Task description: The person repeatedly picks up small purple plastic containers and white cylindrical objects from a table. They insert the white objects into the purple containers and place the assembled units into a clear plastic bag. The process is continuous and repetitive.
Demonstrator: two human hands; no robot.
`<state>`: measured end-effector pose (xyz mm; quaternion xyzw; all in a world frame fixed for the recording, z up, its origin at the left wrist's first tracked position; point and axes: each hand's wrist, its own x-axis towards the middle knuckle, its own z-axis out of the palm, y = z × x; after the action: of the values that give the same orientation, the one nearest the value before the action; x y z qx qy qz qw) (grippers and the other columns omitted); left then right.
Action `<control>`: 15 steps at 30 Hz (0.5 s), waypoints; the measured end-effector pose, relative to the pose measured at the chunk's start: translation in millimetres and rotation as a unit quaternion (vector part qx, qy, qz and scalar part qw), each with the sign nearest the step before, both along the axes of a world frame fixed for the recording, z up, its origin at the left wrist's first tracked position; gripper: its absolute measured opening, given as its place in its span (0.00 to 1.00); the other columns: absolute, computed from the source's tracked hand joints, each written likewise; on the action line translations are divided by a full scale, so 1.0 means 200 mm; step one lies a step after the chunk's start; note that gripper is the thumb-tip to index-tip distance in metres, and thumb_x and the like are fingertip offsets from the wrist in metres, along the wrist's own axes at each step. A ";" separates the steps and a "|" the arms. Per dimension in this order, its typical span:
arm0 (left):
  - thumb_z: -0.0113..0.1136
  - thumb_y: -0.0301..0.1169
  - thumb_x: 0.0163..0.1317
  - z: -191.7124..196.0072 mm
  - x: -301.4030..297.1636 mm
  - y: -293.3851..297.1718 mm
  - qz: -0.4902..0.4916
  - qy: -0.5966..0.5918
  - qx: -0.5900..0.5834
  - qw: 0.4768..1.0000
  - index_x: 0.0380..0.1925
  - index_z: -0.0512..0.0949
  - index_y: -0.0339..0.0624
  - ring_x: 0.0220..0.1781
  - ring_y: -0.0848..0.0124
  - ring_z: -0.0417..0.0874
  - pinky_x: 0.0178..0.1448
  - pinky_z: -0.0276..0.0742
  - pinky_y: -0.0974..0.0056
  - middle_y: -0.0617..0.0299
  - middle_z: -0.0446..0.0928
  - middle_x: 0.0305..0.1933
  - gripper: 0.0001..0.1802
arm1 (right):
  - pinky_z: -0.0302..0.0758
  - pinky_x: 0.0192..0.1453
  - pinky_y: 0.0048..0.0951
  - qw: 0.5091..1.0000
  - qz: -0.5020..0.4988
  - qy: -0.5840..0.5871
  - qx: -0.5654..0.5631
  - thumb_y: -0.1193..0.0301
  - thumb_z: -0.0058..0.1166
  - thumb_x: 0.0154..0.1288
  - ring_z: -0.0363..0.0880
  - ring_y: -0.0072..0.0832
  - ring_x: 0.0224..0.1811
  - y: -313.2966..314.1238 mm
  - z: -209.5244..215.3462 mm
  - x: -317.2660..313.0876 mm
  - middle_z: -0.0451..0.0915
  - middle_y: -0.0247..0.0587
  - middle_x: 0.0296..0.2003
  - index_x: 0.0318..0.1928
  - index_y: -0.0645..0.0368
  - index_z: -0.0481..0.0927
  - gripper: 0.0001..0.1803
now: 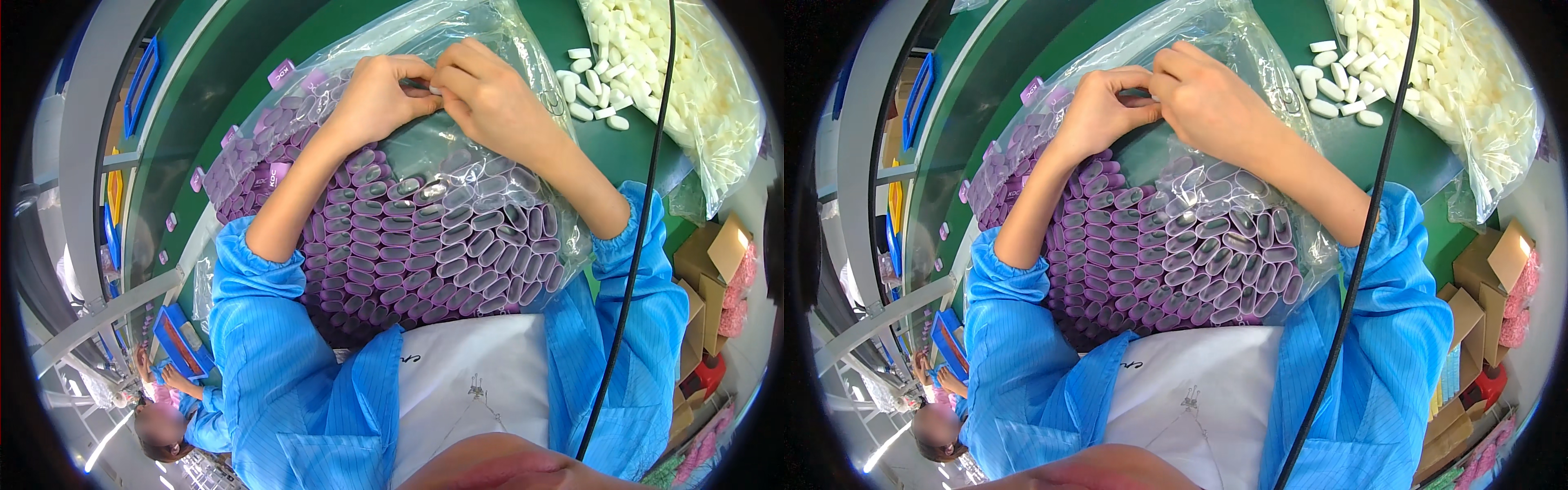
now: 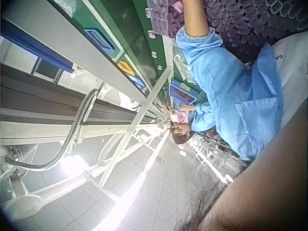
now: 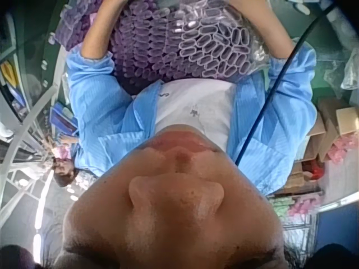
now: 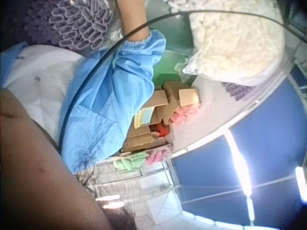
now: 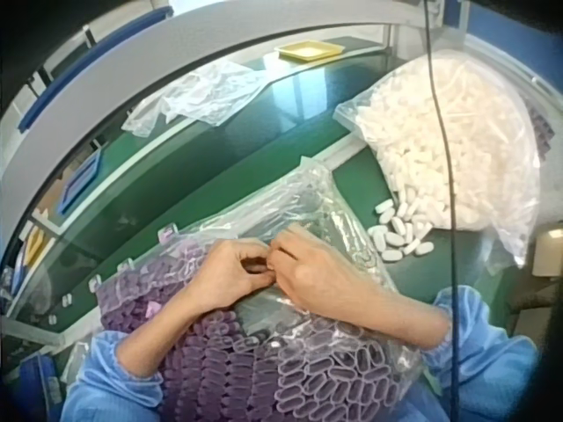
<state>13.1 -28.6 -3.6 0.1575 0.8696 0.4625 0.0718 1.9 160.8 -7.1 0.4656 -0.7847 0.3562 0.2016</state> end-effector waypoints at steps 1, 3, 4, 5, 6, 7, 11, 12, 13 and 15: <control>0.70 0.24 0.50 -0.01 -0.01 -0.01 0.001 -0.008 0.002 1.000 0.39 0.84 0.34 0.38 0.69 0.87 0.48 0.83 0.66 0.53 0.85 0.37 0.14 | 0.76 0.43 0.37 1.000 -0.007 0.017 0.013 0.81 0.57 0.53 0.76 0.39 0.38 -0.01 0.01 0.01 0.75 0.43 0.31 0.34 0.68 0.80 0.06; 0.71 0.24 0.50 -0.02 -0.01 -0.02 0.005 -0.035 0.017 0.999 0.39 0.84 0.34 0.39 0.69 0.87 0.47 0.82 0.66 0.53 0.85 0.37 0.14 | 0.76 0.43 0.36 0.999 0.035 -0.015 0.000 0.81 0.57 0.54 0.77 0.40 0.38 0.01 0.02 -0.01 0.76 0.43 0.32 0.34 0.67 0.80 0.06; 0.71 0.24 0.50 -0.01 0.00 -0.02 0.006 -0.052 0.029 0.998 0.39 0.85 0.34 0.39 0.70 0.87 0.47 0.82 0.66 0.53 0.85 0.37 0.14 | 0.77 0.43 0.36 0.998 0.054 -0.029 -0.006 0.81 0.58 0.55 0.77 0.40 0.39 0.02 0.03 -0.02 0.77 0.44 0.33 0.35 0.67 0.80 0.06; 0.71 0.25 0.49 0.00 0.00 -0.02 0.007 -0.070 0.042 0.997 0.39 0.85 0.34 0.39 0.70 0.87 0.47 0.82 0.66 0.54 0.86 0.37 0.14 | 0.77 0.43 0.36 0.996 0.063 -0.061 -0.006 0.80 0.58 0.55 0.78 0.41 0.39 0.05 0.02 -0.04 0.77 0.44 0.34 0.35 0.66 0.80 0.06; 0.71 0.24 0.51 0.01 0.01 -0.01 0.011 -0.082 0.032 0.996 0.39 0.84 0.34 0.40 0.72 0.85 0.48 0.81 0.67 0.56 0.85 0.39 0.14 | 0.77 0.43 0.36 0.993 0.072 -0.093 -0.006 0.80 0.58 0.56 0.79 0.41 0.39 0.09 0.01 -0.05 0.78 0.44 0.34 0.35 0.66 0.81 0.06; 0.70 0.23 0.52 0.03 0.02 0.00 0.016 -0.094 0.022 0.995 0.40 0.84 0.33 0.41 0.74 0.84 0.50 0.81 0.68 0.58 0.84 0.40 0.13 | 0.77 0.43 0.36 0.989 0.081 -0.125 -0.005 0.79 0.58 0.56 0.79 0.41 0.39 0.11 0.01 -0.06 0.79 0.44 0.35 0.36 0.65 0.81 0.06; 0.70 0.22 0.53 0.05 0.02 0.01 0.020 -0.108 0.011 0.994 0.40 0.84 0.32 0.43 0.75 0.83 0.51 0.80 0.69 0.60 0.83 0.41 0.13 | 0.77 0.43 0.36 0.992 0.063 -0.108 -0.018 0.79 0.59 0.56 0.80 0.42 0.39 0.14 -0.02 -0.07 0.80 0.44 0.36 0.36 0.64 0.81 0.06; 0.70 0.22 0.53 0.05 0.02 0.01 0.019 -0.112 0.016 0.993 0.40 0.84 0.32 0.43 0.75 0.83 0.51 0.80 0.70 0.60 0.83 0.41 0.13 | 0.77 0.43 0.36 0.994 0.069 -0.080 -0.016 0.79 0.59 0.55 0.80 0.42 0.39 0.14 -0.03 -0.07 0.80 0.43 0.36 0.36 0.64 0.80 0.07; 0.71 0.22 0.53 0.04 0.02 0.01 0.019 -0.115 0.021 0.993 0.40 0.84 0.32 0.43 0.75 0.83 0.50 0.80 0.70 0.60 0.83 0.41 0.13 | 0.77 0.43 0.36 0.996 0.075 -0.053 -0.015 0.80 0.60 0.55 0.80 0.41 0.40 0.13 -0.03 -0.08 0.80 0.43 0.36 0.36 0.64 0.80 0.07; 0.71 0.22 0.53 0.04 0.02 0.01 0.017 -0.117 0.025 0.993 0.40 0.84 0.32 0.43 0.75 0.83 0.50 0.80 0.70 0.60 0.83 0.41 0.13 | 0.78 0.43 0.36 0.997 0.077 -0.005 -0.005 0.80 0.60 0.53 0.79 0.41 0.41 0.11 -0.03 -0.07 0.80 0.43 0.36 0.37 0.65 0.80 0.09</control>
<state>16.5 -26.5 4.0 0.0893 0.8458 0.5004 0.1618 -12.8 183.1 -13.9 0.5215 -0.7459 0.3770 0.1722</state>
